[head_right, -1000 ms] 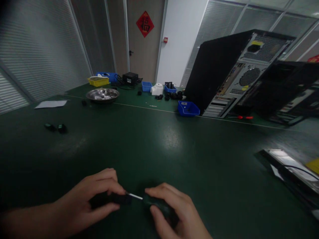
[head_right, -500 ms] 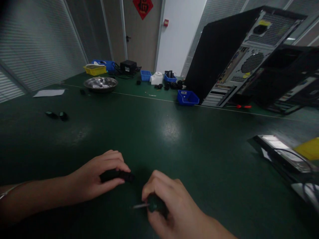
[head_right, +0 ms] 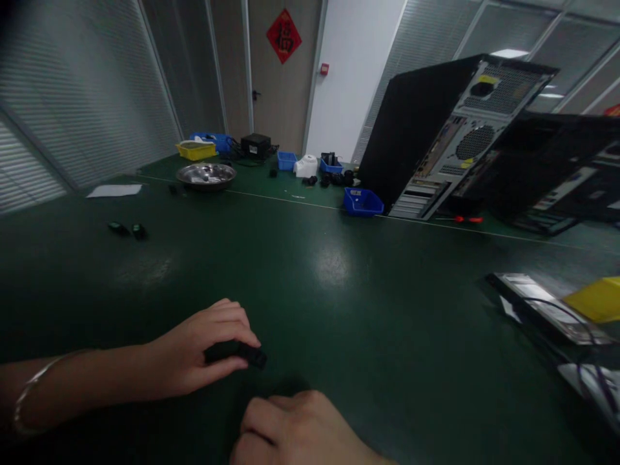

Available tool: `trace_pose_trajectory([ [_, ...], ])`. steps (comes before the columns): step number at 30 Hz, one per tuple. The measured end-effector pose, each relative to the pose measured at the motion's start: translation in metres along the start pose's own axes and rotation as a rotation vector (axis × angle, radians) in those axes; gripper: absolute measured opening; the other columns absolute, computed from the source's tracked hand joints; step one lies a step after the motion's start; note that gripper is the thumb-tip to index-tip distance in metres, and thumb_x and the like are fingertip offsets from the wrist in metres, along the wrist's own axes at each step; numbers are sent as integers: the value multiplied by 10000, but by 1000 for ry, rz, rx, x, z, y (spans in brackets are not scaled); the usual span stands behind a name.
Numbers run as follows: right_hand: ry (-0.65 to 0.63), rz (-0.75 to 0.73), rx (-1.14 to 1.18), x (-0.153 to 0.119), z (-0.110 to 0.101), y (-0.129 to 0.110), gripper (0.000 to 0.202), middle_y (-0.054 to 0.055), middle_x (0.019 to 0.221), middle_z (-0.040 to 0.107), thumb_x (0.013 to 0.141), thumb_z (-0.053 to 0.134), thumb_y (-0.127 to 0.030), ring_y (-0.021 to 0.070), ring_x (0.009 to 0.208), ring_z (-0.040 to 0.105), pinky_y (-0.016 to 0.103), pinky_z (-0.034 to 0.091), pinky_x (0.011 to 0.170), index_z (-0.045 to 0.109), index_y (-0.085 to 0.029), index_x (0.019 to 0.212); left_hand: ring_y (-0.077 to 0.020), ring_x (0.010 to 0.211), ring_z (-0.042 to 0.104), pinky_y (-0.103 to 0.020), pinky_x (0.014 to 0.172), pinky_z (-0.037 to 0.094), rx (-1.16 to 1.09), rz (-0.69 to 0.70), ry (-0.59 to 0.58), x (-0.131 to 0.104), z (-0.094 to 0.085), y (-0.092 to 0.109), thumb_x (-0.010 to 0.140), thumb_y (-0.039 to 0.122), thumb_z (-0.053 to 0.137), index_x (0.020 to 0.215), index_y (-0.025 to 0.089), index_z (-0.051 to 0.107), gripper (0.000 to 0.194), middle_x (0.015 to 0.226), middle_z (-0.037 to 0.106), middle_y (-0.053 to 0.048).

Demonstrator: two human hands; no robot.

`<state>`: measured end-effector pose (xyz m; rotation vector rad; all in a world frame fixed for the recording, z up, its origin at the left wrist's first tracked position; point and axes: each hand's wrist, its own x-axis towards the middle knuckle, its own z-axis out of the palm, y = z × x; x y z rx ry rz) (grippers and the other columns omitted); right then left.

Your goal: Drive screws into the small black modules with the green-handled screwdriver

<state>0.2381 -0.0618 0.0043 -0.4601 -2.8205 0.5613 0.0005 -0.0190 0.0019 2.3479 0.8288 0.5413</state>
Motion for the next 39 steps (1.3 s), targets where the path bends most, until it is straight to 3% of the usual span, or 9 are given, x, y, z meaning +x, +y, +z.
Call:
trace_pose_trajectory([
  [5,167,149,242,-2,-9,2,61,37,920,681,944,573,-199,149,796,667,208,508,653,632,-195,928,-211,924,584,-346,839,364,-3,-11,2,-2,2,5,895,186,623,1064,202,639,170,956,653,-41],
  [9,418,328,336,-1,-16,2,104,41,836,647,899,585,-100,151,748,640,236,497,656,647,-183,891,-199,885,581,-330,821,370,-11,-13,-29,0,5,12,887,220,650,1021,196,637,136,913,636,-28],
  [11,485,351,345,1,-17,1,123,39,838,652,893,592,-78,145,745,641,231,493,657,655,-184,897,-191,867,580,-319,804,372,-11,-7,-55,1,8,15,875,247,681,986,197,634,131,898,627,-19],
  [15,442,315,296,4,-13,-1,241,63,896,664,852,530,-13,164,801,658,244,526,695,673,-177,957,-180,828,571,-303,760,370,5,-9,-76,3,10,17,849,261,720,938,192,621,150,873,609,-7],
  [21,342,291,12,1,-1,-3,354,115,960,662,789,529,-1,225,816,665,305,576,655,687,-148,1069,-175,813,564,-297,748,372,8,-2,-61,2,10,18,855,255,706,923,192,610,133,854,595,1],
  [25,356,151,-205,2,2,-5,248,118,895,702,942,471,-83,224,736,667,285,563,542,671,-104,1088,-168,805,573,-299,767,375,13,-19,-50,3,10,19,819,195,714,897,188,610,131,847,608,8],
  [28,362,77,-314,6,1,-7,324,105,847,722,1039,361,-161,206,698,669,263,540,495,678,-98,1055,-164,816,588,-307,800,379,12,-19,-41,2,10,20,811,157,692,914,184,620,128,863,625,8],
  [32,360,41,-377,7,0,-8,427,90,798,727,1074,271,-176,186,682,664,253,536,509,688,-96,1030,-163,816,597,-306,809,390,4,-31,-49,2,7,22,787,124,698,926,167,636,158,854,630,2],
  [39,379,47,-403,6,0,-6,425,63,717,678,1077,289,-172,164,614,616,259,477,482,696,-108,975,-164,806,590,-300,782,394,20,-34,-54,3,7,23,805,152,700,885,175,620,116,843,628,4],
])
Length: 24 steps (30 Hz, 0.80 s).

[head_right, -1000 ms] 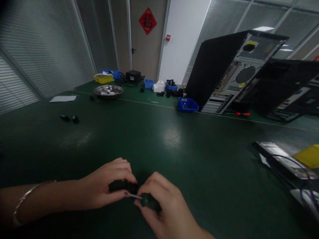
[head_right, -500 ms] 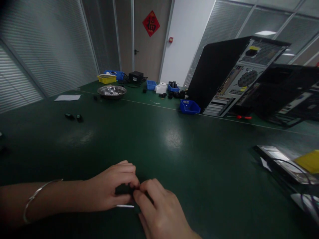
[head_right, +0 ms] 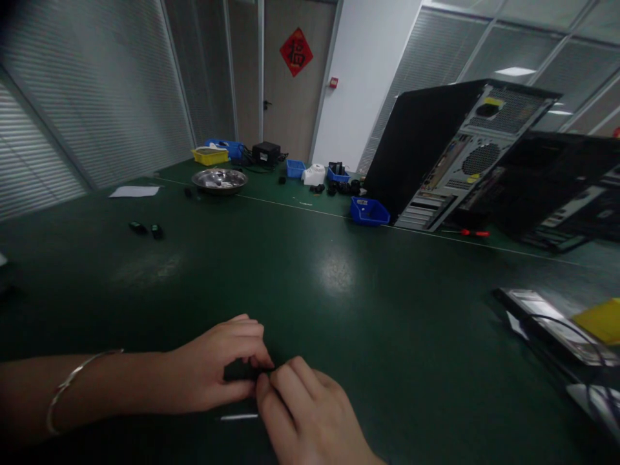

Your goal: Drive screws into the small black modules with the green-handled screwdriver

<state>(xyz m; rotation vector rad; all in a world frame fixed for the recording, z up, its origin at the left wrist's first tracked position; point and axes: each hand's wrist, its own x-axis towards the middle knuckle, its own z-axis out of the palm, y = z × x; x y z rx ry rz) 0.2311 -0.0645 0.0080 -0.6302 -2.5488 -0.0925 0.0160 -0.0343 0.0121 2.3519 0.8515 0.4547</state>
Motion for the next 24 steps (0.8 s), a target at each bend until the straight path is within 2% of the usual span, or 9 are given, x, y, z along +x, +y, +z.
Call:
trace_pose_trajectory([
  [8,-21,7,-10,4,-1,-2,534,93,787,730,1087,195,-197,182,668,672,258,535,510,708,-95,979,-169,792,594,-301,774,399,-19,11,20,0,1,-1,808,161,695,875,189,601,119,834,632,7],
  [14,-27,-2,44,-1,-2,2,402,107,862,761,1066,303,-192,201,721,702,273,582,552,692,-92,1065,-172,791,599,-315,810,404,-38,23,22,-2,1,-3,803,164,704,908,205,602,152,867,650,1],
  [18,-16,32,137,-4,-9,8,307,105,945,776,1027,395,-242,208,749,716,284,592,578,640,-115,1161,-181,812,599,-312,805,401,-24,31,15,-3,0,-5,829,243,728,939,203,611,166,873,654,-8],
  [21,40,99,145,-6,-17,14,282,105,1011,772,960,450,-168,204,848,734,285,600,725,605,-140,1193,-181,807,594,-310,804,399,-19,19,7,-3,0,-4,827,252,740,934,207,616,169,862,650,-5],
  [24,88,151,154,-8,-23,19,333,92,1011,766,879,487,-93,200,898,734,273,588,765,607,-167,1181,-178,813,594,-311,814,396,-15,19,-3,-4,-2,-5,836,221,722,968,208,635,158,856,640,-4],
])
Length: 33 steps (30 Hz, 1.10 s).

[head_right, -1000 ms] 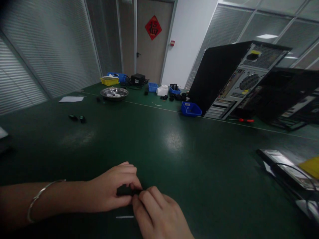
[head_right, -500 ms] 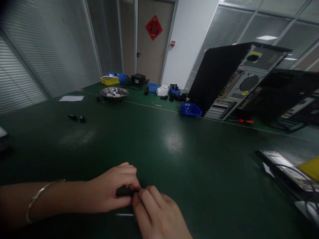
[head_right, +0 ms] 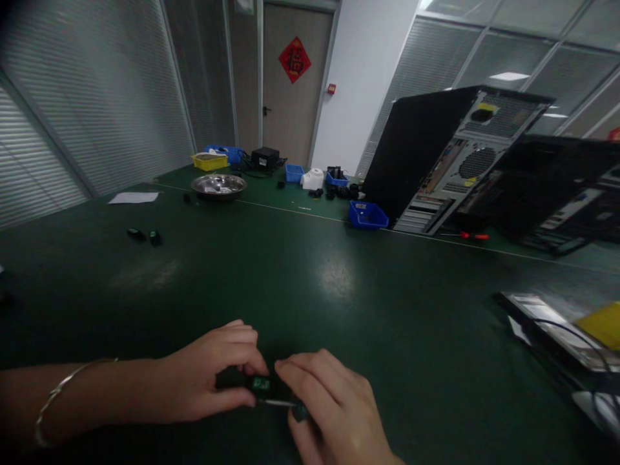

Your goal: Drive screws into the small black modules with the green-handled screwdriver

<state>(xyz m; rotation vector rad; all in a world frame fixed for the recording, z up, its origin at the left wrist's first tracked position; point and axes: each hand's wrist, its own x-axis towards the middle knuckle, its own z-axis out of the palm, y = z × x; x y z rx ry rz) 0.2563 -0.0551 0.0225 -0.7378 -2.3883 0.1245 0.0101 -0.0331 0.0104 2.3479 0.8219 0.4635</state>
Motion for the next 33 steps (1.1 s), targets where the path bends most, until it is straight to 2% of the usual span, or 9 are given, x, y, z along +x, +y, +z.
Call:
trace_pose_trajectory([
  [3,36,57,74,0,-2,2,354,79,973,758,838,503,-51,193,869,730,266,583,725,622,-189,1142,-185,835,593,-309,800,401,26,-42,10,0,-11,-9,856,212,688,1002,201,654,151,878,630,-18],
  [5,26,77,133,1,-2,4,354,73,951,753,829,505,-40,189,848,726,267,579,703,629,-195,1122,-195,876,592,-312,809,404,79,-118,7,0,-27,-22,870,203,657,1022,205,660,153,918,630,-26],
  [10,-55,48,231,2,-3,4,332,88,958,745,858,495,-61,194,829,715,286,570,687,631,-179,1137,-207,965,588,-316,869,410,192,-308,-52,-14,-93,-65,900,195,605,1045,226,672,163,1033,639,-15],
  [13,-68,37,249,2,-4,3,290,89,955,751,910,488,-89,191,823,717,282,569,688,629,-184,1145,-198,1016,571,-307,926,387,229,-398,-34,-33,-131,-83,908,89,525,1033,196,675,223,1049,629,-3],
  [17,-93,26,282,5,-3,3,241,87,948,752,957,475,-132,188,830,720,282,566,699,630,-184,1134,-203,1008,556,-299,935,371,266,-517,-34,-56,-163,-94,858,25,526,972,156,688,238,1024,624,5],
  [20,-130,20,324,8,-3,5,236,81,941,749,977,462,-146,176,820,719,273,564,696,630,-182,1138,-199,1000,578,-278,922,383,250,-562,-77,-69,-175,-95,877,69,546,956,149,701,192,1042,634,7],
  [23,-158,4,335,9,-3,7,226,75,935,754,997,455,-170,170,819,724,268,571,704,621,-190,1149,-184,1050,580,-260,956,371,264,-594,-85,-76,-185,-98,918,100,506,1033,165,701,236,1093,655,28],
  [28,-160,-8,344,9,-2,9,223,77,906,758,1000,451,-177,167,781,725,261,576,677,623,-197,1141,-190,1034,554,-248,931,378,454,-694,50,-78,-197,-115,966,193,460,1144,113,634,262,1099,658,0],
  [33,-168,9,364,7,-1,9,272,86,936,751,927,491,-99,177,823,720,271,566,699,625,-185,1148,-270,1100,496,-327,977,335,627,-766,130,-80,-191,-129,924,299,574,1212,54,596,379,1157,639,-74],
])
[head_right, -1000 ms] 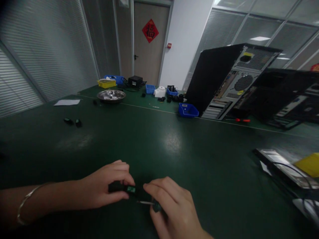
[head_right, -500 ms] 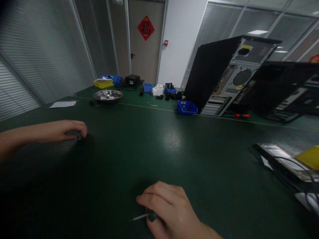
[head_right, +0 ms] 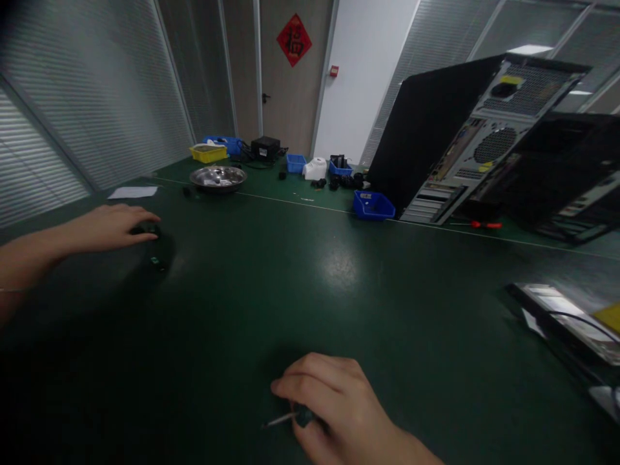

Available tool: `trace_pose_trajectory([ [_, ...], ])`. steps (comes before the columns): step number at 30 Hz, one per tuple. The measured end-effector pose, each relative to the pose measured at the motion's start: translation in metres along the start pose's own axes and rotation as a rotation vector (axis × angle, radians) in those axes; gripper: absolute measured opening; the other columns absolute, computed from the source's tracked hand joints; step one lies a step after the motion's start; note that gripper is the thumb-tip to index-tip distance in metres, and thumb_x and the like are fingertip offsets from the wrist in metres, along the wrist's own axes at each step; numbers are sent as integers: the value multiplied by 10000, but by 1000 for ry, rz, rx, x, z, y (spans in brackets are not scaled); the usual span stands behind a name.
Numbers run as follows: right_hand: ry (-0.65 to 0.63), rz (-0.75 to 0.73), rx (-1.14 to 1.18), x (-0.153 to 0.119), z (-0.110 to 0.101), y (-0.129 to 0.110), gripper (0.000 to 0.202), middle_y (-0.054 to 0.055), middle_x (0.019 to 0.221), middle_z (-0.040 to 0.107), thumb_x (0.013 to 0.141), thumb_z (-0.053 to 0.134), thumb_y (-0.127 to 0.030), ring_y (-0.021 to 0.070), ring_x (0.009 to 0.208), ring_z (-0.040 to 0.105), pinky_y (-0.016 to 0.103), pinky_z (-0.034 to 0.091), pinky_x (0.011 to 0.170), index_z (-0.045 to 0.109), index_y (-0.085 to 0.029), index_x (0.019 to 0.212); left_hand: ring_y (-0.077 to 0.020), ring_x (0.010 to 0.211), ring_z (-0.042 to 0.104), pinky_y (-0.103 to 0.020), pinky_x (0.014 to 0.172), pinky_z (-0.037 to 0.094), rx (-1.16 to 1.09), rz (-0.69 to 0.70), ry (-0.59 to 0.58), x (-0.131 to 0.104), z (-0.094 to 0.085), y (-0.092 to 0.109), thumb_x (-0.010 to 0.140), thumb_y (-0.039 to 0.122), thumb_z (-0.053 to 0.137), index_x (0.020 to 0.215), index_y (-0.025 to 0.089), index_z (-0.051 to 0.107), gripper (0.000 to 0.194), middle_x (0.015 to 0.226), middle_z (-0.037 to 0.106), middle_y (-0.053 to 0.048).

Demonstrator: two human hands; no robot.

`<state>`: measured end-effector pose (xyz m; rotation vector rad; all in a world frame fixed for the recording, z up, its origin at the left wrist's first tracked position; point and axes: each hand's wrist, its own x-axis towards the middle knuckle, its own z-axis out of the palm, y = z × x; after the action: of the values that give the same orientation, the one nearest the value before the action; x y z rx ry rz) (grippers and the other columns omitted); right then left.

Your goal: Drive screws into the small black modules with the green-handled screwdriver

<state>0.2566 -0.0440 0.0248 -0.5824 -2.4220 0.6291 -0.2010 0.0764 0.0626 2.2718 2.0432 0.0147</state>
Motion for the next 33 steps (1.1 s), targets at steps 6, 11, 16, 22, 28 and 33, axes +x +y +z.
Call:
trace_pose_trajectory([
  [6,7,4,27,1,-2,-1,327,89,948,741,870,510,-49,176,830,708,276,548,703,627,-171,1149,-269,1097,494,-368,1006,318,9,17,43,-5,-1,18,916,216,546,1159,84,629,289,1095,643,-56],
  [11,1,14,33,0,-2,-1,330,85,963,731,876,499,-40,171,850,697,274,533,721,616,-170,1156,-246,1095,530,-340,966,398,-103,166,-20,-9,-8,56,935,273,542,1229,106,583,341,1215,581,-93],
  [16,-5,36,51,-2,-1,0,300,80,978,724,893,503,-49,166,870,688,274,519,746,611,-172,1144,-195,880,625,-246,717,512,-371,397,-515,-23,0,92,906,289,587,1140,270,639,240,1106,614,-40],
  [22,14,-10,41,-3,0,2,287,93,958,725,878,506,-72,179,852,686,279,511,730,616,-154,1130,-204,830,628,-249,673,527,-357,365,-438,-17,19,81,858,227,582,1073,231,665,231,1076,602,-56],
  [28,26,-17,53,-3,-1,3,266,106,937,728,894,500,-87,186,831,683,283,502,710,628,-140,1121,-148,715,609,-189,603,483,-245,259,-283,-11,21,40,804,101,523,1031,175,673,282,947,616,9],
  [33,19,-2,78,-2,-2,2,249,106,940,729,906,515,-91,184,833,683,280,502,713,634,-140,1119,-159,695,611,-221,620,474,-126,189,-118,-11,11,43,757,93,558,979,117,678,254,896,612,2],
])
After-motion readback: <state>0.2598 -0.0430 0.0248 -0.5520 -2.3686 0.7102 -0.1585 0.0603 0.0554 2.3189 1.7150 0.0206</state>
